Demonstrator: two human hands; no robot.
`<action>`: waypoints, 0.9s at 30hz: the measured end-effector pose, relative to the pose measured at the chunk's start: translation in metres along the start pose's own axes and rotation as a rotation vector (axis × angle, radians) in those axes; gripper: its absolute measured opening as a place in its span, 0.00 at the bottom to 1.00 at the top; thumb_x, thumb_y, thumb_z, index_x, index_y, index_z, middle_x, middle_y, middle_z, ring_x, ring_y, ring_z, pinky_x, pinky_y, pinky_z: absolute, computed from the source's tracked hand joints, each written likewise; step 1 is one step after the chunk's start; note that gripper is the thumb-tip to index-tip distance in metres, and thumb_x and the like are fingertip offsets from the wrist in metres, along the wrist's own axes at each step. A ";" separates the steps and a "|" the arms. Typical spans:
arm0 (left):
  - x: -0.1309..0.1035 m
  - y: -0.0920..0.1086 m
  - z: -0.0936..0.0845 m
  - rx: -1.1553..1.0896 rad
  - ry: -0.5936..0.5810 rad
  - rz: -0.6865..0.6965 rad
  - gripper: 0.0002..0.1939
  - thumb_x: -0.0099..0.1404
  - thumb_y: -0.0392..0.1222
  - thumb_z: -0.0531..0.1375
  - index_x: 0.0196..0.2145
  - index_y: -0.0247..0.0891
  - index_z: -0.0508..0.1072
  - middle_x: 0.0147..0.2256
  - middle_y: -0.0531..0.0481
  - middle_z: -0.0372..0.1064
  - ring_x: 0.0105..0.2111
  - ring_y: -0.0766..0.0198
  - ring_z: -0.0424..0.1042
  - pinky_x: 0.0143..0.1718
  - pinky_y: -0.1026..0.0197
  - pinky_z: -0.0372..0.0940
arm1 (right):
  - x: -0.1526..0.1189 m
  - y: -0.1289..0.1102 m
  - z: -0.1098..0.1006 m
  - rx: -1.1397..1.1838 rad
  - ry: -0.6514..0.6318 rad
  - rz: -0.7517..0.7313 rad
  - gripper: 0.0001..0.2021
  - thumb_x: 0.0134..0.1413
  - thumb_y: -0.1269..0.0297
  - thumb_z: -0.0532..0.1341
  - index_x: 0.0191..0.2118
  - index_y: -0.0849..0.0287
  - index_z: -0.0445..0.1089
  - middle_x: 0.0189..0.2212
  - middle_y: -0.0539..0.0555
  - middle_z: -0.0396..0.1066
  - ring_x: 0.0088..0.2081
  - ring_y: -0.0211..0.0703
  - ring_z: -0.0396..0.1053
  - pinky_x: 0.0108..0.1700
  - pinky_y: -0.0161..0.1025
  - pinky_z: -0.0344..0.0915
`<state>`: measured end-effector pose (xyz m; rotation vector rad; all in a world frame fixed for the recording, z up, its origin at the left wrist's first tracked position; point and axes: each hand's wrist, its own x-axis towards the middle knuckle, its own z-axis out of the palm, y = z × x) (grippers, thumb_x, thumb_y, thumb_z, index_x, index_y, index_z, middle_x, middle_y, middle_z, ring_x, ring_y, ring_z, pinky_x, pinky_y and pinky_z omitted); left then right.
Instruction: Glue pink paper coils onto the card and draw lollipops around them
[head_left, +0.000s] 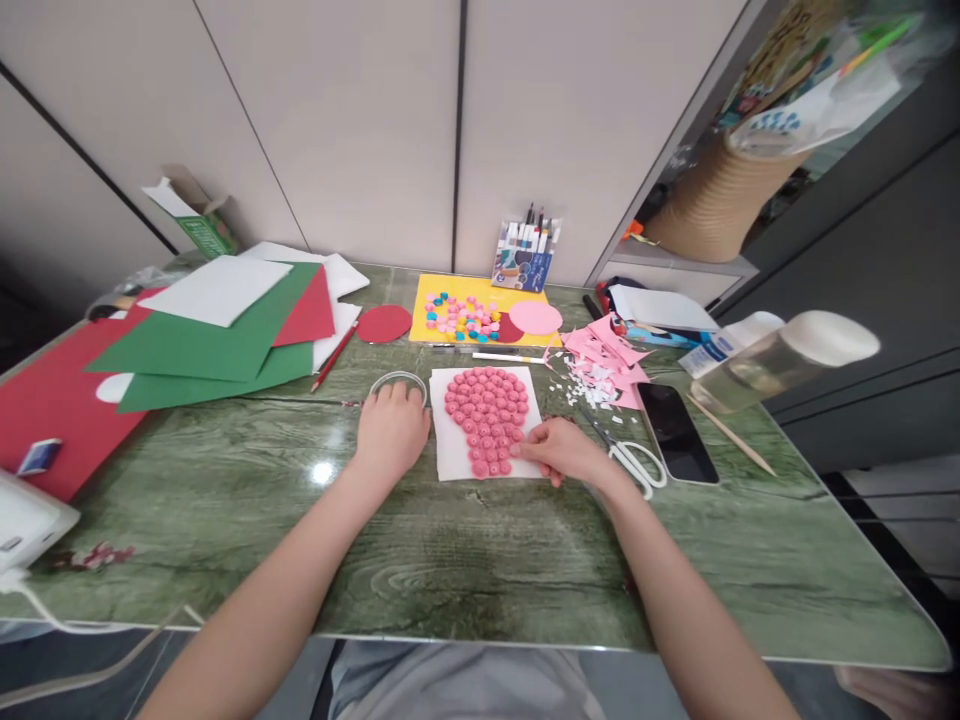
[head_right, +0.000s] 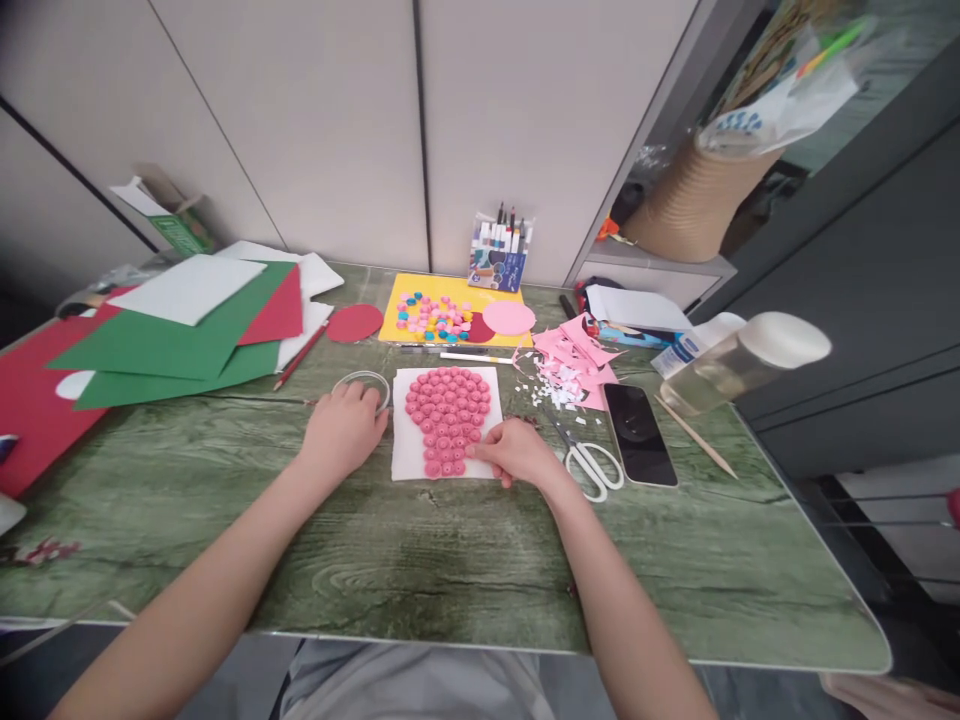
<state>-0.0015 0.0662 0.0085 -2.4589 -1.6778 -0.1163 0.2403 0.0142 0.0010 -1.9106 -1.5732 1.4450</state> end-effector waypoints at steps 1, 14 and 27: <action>0.000 0.000 0.001 -0.005 -0.005 -0.002 0.13 0.63 0.40 0.49 0.36 0.31 0.70 0.36 0.36 0.68 0.40 0.47 0.67 0.38 0.51 0.59 | 0.001 0.000 0.000 -0.002 0.001 0.005 0.20 0.44 0.49 0.62 0.16 0.60 0.61 0.08 0.44 0.58 0.11 0.31 0.59 0.16 0.29 0.53; 0.003 0.000 -0.010 -0.164 0.138 -0.030 0.11 0.65 0.37 0.46 0.37 0.31 0.66 0.33 0.38 0.70 0.35 0.50 0.70 0.40 0.50 0.59 | -0.008 -0.006 -0.004 -0.019 0.085 -0.065 0.22 0.48 0.45 0.57 0.18 0.60 0.63 0.09 0.47 0.62 0.11 0.34 0.60 0.16 0.31 0.54; -0.031 0.042 -0.014 -0.889 0.191 0.222 0.03 0.65 0.38 0.52 0.37 0.38 0.63 0.31 0.51 0.67 0.32 0.65 0.66 0.34 0.62 0.62 | -0.036 -0.020 0.018 -0.107 0.559 -0.712 0.16 0.60 0.63 0.52 0.52 0.50 0.66 0.49 0.56 0.66 0.42 0.41 0.70 0.45 0.41 0.67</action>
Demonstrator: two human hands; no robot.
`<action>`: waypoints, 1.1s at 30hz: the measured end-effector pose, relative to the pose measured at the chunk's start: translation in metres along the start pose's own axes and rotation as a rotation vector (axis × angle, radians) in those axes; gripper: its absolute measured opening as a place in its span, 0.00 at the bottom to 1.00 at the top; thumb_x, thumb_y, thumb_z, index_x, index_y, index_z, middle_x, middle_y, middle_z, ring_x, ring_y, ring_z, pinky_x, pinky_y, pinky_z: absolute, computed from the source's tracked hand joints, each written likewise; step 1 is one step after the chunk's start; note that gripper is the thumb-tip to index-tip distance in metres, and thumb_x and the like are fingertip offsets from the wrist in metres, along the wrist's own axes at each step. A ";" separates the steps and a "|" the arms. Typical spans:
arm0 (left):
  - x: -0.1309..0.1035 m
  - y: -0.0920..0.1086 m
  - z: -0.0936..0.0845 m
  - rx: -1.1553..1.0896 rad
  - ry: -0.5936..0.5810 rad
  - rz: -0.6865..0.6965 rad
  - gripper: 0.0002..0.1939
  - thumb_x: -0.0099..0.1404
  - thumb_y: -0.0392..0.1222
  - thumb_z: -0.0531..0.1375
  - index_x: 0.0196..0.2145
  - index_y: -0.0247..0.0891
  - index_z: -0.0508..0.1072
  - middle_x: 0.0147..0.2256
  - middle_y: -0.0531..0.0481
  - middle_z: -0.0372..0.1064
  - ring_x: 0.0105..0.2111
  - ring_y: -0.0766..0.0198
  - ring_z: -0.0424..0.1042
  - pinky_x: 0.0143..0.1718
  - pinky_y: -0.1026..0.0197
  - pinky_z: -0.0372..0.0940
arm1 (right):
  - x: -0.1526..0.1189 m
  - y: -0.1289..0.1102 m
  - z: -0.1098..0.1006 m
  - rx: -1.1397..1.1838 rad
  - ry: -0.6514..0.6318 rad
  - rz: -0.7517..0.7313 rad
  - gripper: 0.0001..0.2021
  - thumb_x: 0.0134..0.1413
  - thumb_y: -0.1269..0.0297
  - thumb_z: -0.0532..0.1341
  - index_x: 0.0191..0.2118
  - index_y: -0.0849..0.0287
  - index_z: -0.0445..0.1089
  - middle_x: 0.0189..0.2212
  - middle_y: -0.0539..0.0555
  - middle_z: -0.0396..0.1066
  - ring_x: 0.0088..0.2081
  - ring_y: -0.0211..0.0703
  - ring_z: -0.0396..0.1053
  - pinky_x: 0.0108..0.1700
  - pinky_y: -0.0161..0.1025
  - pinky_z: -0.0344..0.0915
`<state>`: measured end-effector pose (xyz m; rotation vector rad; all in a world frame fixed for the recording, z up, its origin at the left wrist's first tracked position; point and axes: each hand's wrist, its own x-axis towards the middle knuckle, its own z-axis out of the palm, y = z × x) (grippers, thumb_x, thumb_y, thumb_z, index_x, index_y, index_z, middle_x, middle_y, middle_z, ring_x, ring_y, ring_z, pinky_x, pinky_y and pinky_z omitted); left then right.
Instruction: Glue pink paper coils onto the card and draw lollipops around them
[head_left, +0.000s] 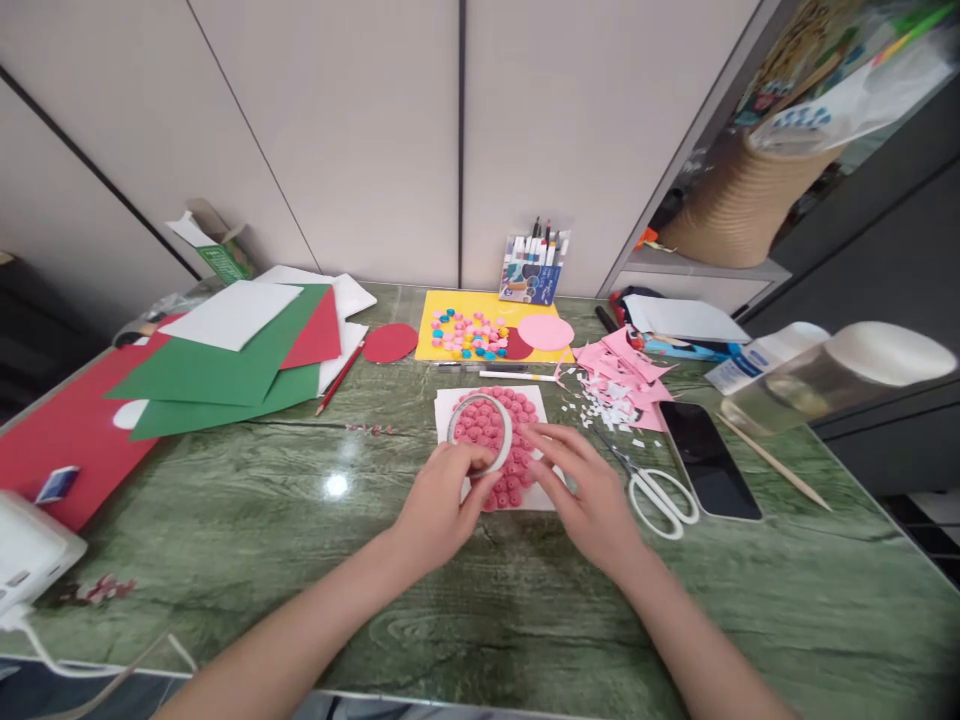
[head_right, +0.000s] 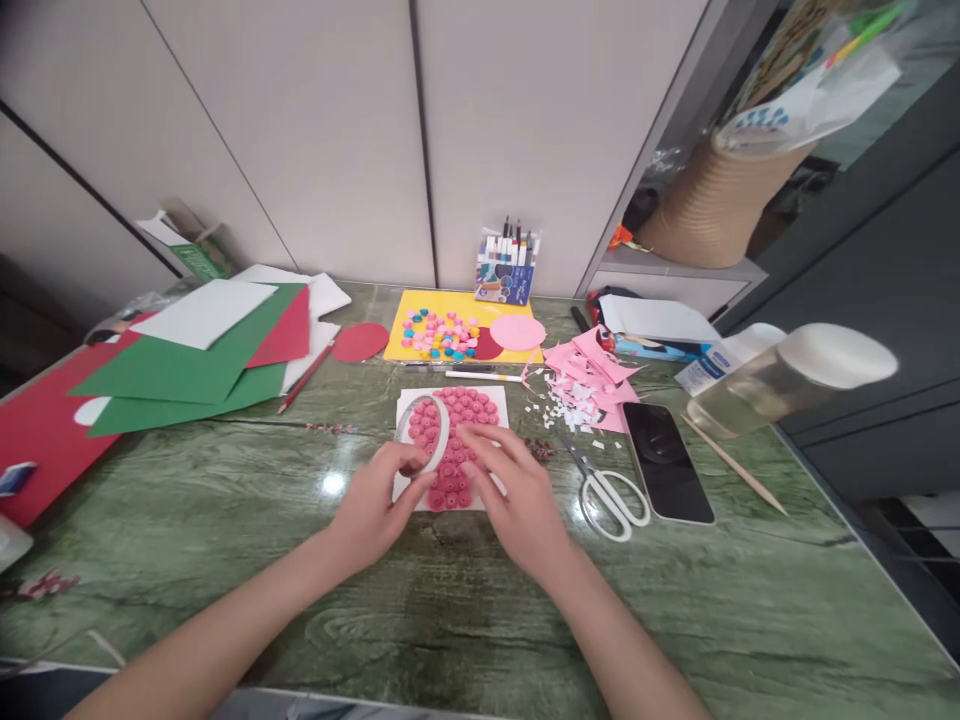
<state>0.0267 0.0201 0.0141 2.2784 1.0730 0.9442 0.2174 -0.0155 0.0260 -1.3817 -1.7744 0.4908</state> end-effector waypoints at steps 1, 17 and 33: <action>-0.001 0.001 0.001 -0.011 -0.001 0.008 0.02 0.65 0.38 0.53 0.36 0.38 0.63 0.30 0.52 0.66 0.31 0.65 0.65 0.34 0.63 0.62 | -0.001 0.000 0.003 -0.012 0.004 -0.052 0.17 0.60 0.65 0.53 0.54 0.50 0.65 0.50 0.56 0.65 0.47 0.43 0.68 0.49 0.42 0.65; -0.002 -0.002 0.006 0.183 0.028 0.381 0.03 0.65 0.32 0.51 0.37 0.36 0.63 0.28 0.50 0.68 0.28 0.64 0.64 0.34 0.59 0.58 | -0.005 -0.006 0.009 0.082 0.105 0.118 0.15 0.58 0.65 0.56 0.51 0.48 0.66 0.47 0.54 0.65 0.38 0.39 0.69 0.43 0.41 0.66; 0.002 0.003 -0.003 0.289 -0.003 0.341 0.12 0.65 0.36 0.51 0.24 0.36 0.64 0.19 0.54 0.62 0.22 0.67 0.58 0.30 0.60 0.51 | -0.006 -0.006 0.012 -0.170 0.286 -0.066 0.16 0.54 0.70 0.60 0.49 0.54 0.68 0.42 0.55 0.66 0.38 0.39 0.68 0.43 0.42 0.64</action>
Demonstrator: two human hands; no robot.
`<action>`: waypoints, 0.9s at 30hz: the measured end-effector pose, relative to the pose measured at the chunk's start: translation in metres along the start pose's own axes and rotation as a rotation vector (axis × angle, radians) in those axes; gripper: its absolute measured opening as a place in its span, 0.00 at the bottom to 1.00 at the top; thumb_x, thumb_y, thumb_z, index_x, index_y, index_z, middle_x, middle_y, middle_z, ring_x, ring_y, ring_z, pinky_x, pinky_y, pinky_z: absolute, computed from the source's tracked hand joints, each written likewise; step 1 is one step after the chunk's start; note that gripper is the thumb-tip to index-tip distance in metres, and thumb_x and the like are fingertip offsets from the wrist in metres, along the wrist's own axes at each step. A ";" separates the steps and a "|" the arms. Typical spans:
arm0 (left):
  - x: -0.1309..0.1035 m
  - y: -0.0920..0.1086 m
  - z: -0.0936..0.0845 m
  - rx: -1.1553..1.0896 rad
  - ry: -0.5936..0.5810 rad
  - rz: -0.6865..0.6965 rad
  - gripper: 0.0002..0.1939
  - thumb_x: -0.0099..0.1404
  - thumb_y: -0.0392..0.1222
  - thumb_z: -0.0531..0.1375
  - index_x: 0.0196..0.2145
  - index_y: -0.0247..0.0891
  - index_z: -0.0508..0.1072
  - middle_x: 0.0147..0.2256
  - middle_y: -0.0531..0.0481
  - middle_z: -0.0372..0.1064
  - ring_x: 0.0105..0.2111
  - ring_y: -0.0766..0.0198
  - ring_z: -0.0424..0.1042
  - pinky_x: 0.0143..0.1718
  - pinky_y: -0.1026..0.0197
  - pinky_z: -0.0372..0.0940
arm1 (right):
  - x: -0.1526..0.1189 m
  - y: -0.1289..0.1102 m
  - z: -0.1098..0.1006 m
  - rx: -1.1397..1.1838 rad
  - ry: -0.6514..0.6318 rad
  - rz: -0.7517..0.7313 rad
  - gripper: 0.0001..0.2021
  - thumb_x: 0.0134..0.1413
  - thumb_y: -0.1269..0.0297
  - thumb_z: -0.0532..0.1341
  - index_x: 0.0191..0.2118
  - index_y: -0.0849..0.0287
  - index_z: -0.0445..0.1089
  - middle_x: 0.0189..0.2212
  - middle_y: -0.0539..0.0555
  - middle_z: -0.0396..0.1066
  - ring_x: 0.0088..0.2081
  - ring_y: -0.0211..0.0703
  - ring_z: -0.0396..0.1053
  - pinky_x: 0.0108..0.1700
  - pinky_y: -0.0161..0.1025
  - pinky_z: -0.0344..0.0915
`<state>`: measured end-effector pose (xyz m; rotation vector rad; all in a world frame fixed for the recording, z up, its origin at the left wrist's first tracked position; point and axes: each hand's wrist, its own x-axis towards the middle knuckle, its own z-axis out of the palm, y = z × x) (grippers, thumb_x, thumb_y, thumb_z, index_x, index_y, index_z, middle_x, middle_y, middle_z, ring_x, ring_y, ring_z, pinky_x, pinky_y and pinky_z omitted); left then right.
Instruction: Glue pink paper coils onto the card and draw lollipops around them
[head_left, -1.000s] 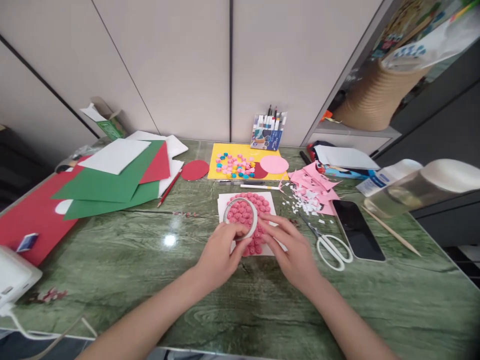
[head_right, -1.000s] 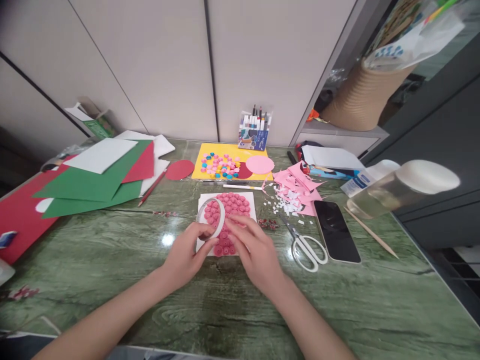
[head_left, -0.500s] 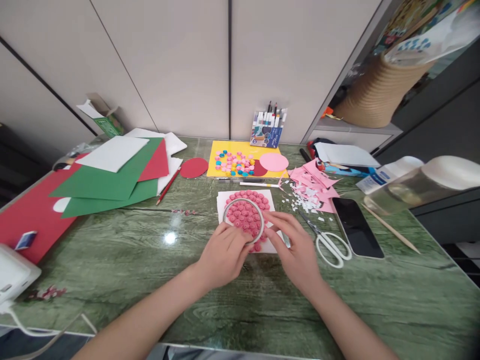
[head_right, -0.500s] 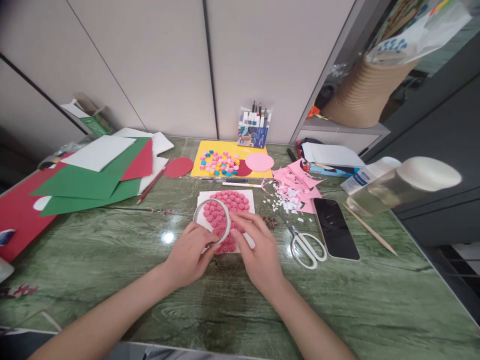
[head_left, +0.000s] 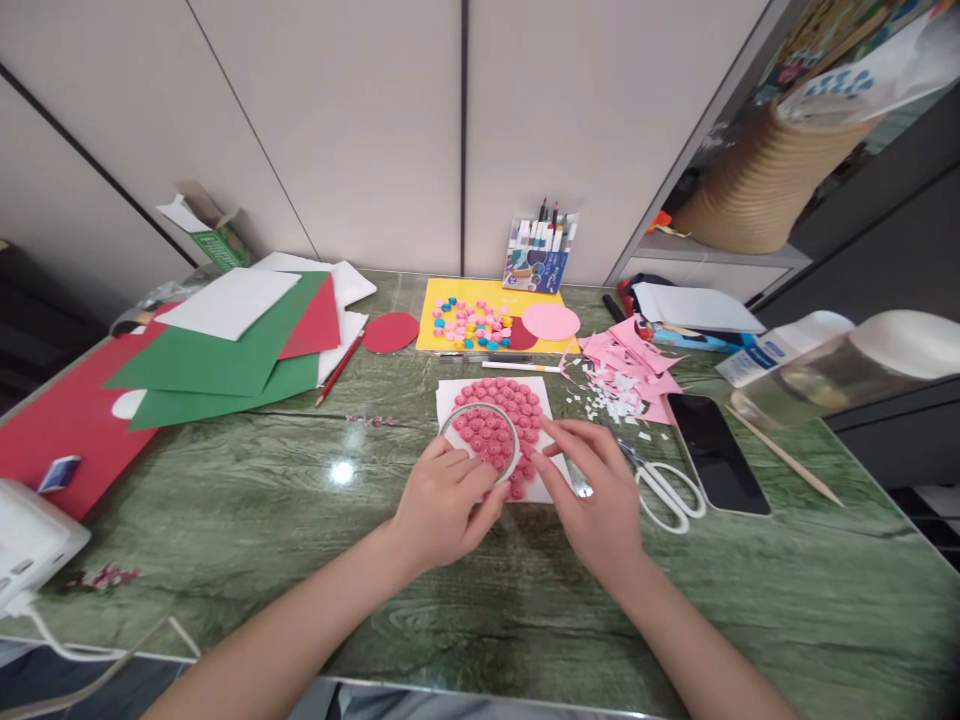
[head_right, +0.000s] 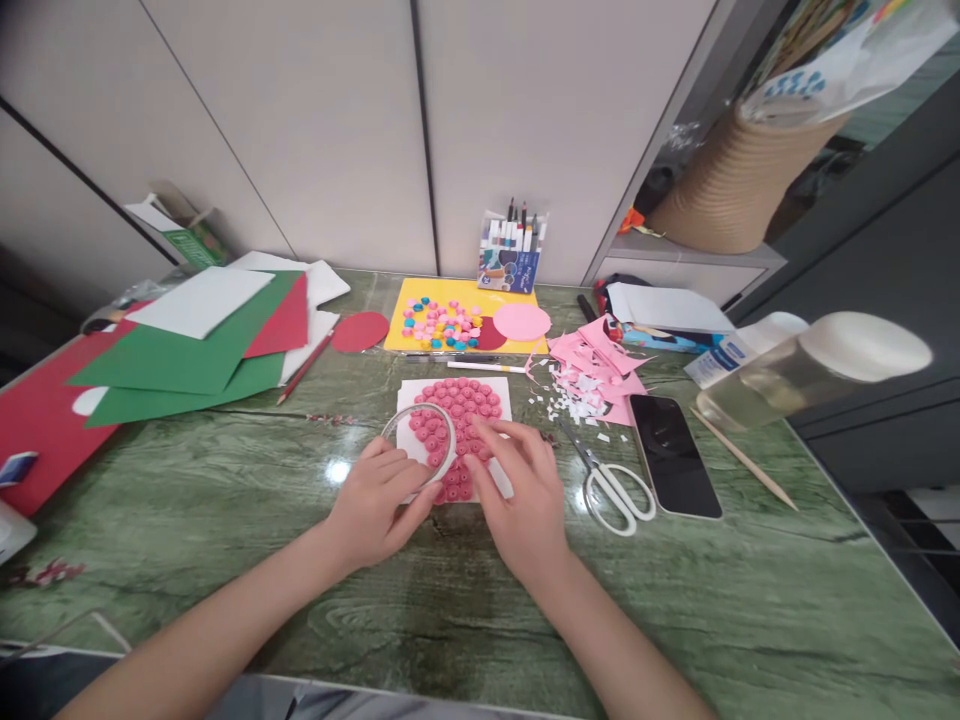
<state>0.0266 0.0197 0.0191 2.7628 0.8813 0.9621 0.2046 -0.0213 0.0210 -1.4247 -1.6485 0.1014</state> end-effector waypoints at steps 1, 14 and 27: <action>0.000 0.000 0.000 0.008 0.008 0.004 0.11 0.64 0.36 0.51 0.24 0.36 0.65 0.19 0.54 0.62 0.21 0.67 0.58 0.30 0.60 0.51 | 0.000 0.001 0.000 -0.022 0.000 -0.056 0.16 0.54 0.71 0.59 0.50 0.53 0.67 0.43 0.55 0.67 0.38 0.40 0.68 0.43 0.43 0.64; 0.001 -0.001 0.006 0.189 0.117 0.073 0.14 0.61 0.37 0.56 0.18 0.37 0.63 0.16 0.56 0.59 0.19 0.68 0.58 0.27 0.60 0.52 | 0.002 -0.004 -0.001 -0.196 -0.033 -0.213 0.04 0.51 0.69 0.62 0.34 0.53 0.70 0.37 0.51 0.73 0.39 0.42 0.68 0.45 0.45 0.54; -0.002 0.007 0.005 0.160 0.275 0.386 0.16 0.59 0.38 0.56 0.15 0.38 0.59 0.13 0.58 0.54 0.17 0.69 0.52 0.22 0.60 0.46 | 0.000 0.008 0.007 -0.173 -0.059 -0.040 0.02 0.51 0.67 0.60 0.29 0.55 0.68 0.34 0.52 0.69 0.39 0.45 0.64 0.43 0.46 0.54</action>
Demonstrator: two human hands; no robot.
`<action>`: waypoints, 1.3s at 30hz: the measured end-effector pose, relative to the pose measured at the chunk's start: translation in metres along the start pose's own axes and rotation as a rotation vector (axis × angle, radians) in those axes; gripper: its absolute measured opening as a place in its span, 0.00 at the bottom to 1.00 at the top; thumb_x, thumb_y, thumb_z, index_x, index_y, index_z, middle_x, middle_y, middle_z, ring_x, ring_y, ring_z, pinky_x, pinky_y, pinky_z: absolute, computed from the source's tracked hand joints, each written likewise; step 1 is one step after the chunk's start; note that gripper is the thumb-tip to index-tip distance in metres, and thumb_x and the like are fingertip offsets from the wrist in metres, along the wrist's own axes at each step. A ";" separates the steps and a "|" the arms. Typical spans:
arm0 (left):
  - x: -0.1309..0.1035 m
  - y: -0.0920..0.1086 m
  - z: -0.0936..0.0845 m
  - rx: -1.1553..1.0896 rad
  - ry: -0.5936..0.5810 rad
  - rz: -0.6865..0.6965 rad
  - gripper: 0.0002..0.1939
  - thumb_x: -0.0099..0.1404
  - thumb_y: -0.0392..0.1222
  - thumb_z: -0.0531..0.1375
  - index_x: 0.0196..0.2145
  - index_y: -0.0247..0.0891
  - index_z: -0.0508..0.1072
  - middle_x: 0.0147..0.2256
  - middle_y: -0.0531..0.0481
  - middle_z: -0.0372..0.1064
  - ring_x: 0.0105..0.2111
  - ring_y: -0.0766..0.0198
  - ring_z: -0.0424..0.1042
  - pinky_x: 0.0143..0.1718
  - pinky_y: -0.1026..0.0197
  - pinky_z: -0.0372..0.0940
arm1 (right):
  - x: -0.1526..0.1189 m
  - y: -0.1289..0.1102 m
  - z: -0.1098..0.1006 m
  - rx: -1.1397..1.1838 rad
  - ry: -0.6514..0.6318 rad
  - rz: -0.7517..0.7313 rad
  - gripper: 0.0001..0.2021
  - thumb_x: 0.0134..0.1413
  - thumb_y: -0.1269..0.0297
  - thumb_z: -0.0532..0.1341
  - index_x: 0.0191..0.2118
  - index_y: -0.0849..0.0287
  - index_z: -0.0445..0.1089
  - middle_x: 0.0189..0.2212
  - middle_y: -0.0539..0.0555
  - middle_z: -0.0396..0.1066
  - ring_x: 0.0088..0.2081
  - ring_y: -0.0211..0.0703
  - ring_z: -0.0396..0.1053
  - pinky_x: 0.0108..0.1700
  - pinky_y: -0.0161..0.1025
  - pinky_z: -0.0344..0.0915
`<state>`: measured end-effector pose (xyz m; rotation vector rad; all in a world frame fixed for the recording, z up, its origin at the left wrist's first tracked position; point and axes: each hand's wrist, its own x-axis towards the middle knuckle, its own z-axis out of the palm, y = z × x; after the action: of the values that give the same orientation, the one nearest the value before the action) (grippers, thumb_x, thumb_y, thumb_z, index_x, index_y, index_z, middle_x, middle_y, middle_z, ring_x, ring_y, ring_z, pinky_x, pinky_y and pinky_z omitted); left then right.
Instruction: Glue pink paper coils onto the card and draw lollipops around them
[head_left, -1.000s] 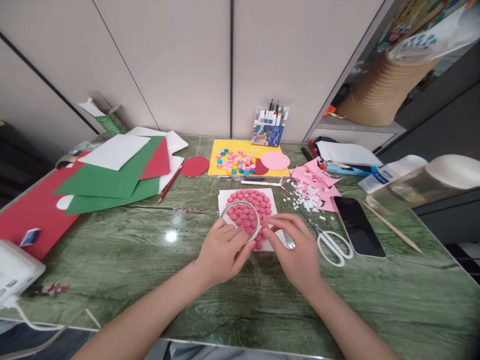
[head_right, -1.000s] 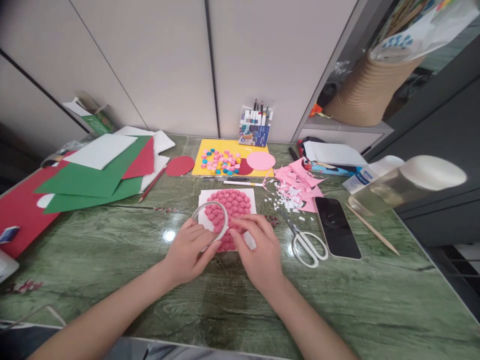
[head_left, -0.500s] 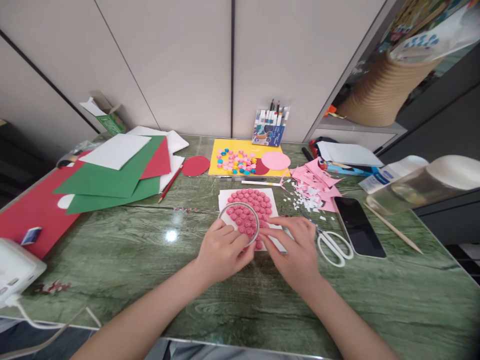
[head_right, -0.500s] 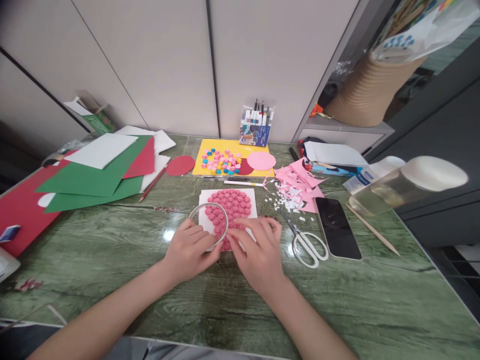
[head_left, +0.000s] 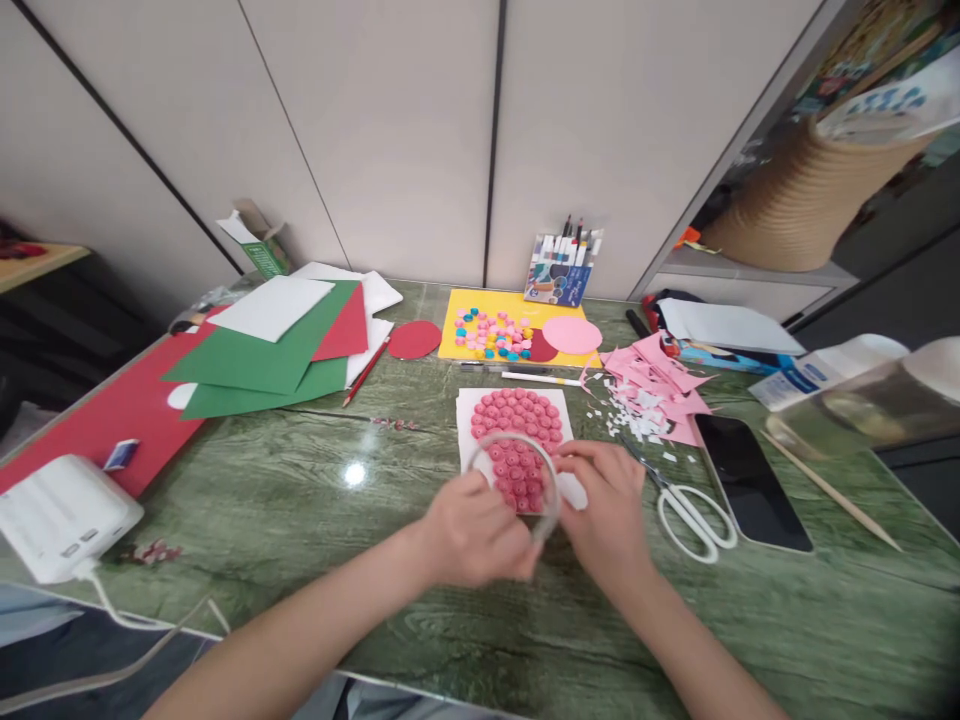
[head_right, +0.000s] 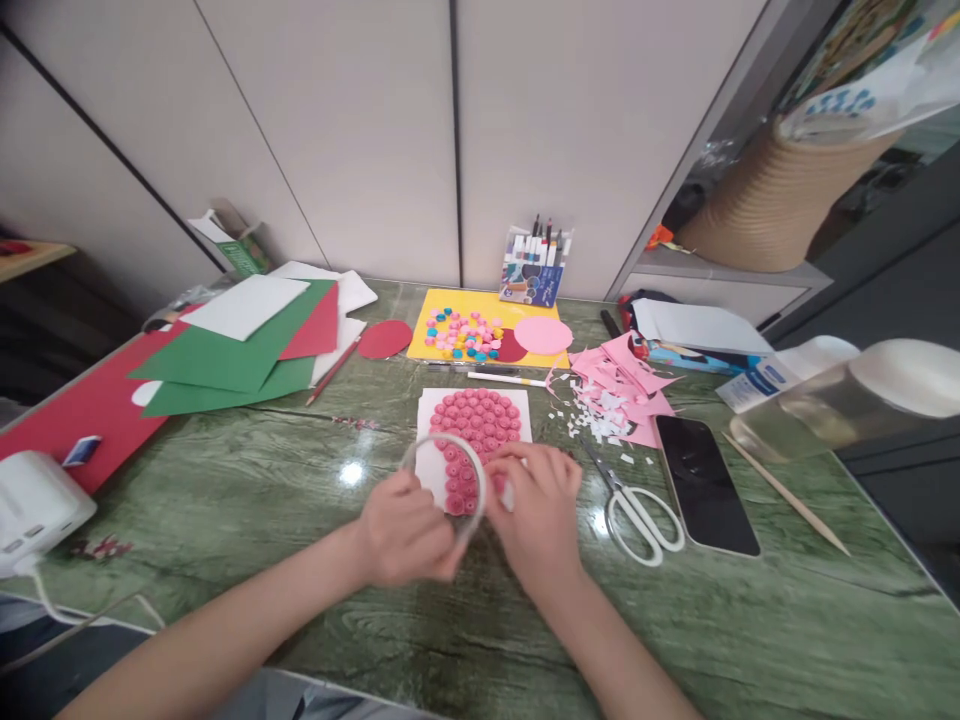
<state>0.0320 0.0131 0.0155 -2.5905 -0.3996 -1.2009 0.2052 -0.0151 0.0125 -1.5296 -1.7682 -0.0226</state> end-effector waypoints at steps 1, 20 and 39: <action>0.000 0.003 0.000 -0.040 0.016 0.039 0.17 0.60 0.40 0.56 0.16 0.38 0.60 0.13 0.58 0.54 0.17 0.69 0.52 0.22 0.60 0.45 | 0.002 0.008 0.001 0.016 -0.005 0.066 0.03 0.52 0.65 0.60 0.28 0.55 0.68 0.34 0.53 0.68 0.39 0.46 0.64 0.43 0.46 0.55; -0.018 -0.045 0.007 0.342 -0.738 -0.809 0.11 0.60 0.24 0.47 0.31 0.33 0.67 0.29 0.42 0.69 0.31 0.52 0.67 0.34 0.53 0.56 | 0.183 0.104 0.099 0.248 -0.244 0.121 0.25 0.50 0.73 0.51 0.56 0.58 0.54 0.35 0.53 0.75 0.39 0.42 0.71 0.44 0.43 0.64; -0.022 -0.047 0.006 0.441 -0.813 -0.730 0.19 0.60 0.33 0.56 0.50 0.33 0.68 0.36 0.43 0.69 0.38 0.54 0.66 0.43 0.50 0.60 | 0.231 0.110 0.149 0.162 -0.416 -0.018 0.33 0.49 0.71 0.56 0.62 0.61 0.47 0.32 0.52 0.74 0.34 0.42 0.70 0.40 0.39 0.64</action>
<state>0.0055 0.0557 0.0002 -2.4426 -1.6471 -0.0526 0.2256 0.2791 -0.0126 -1.4741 -2.0456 0.4489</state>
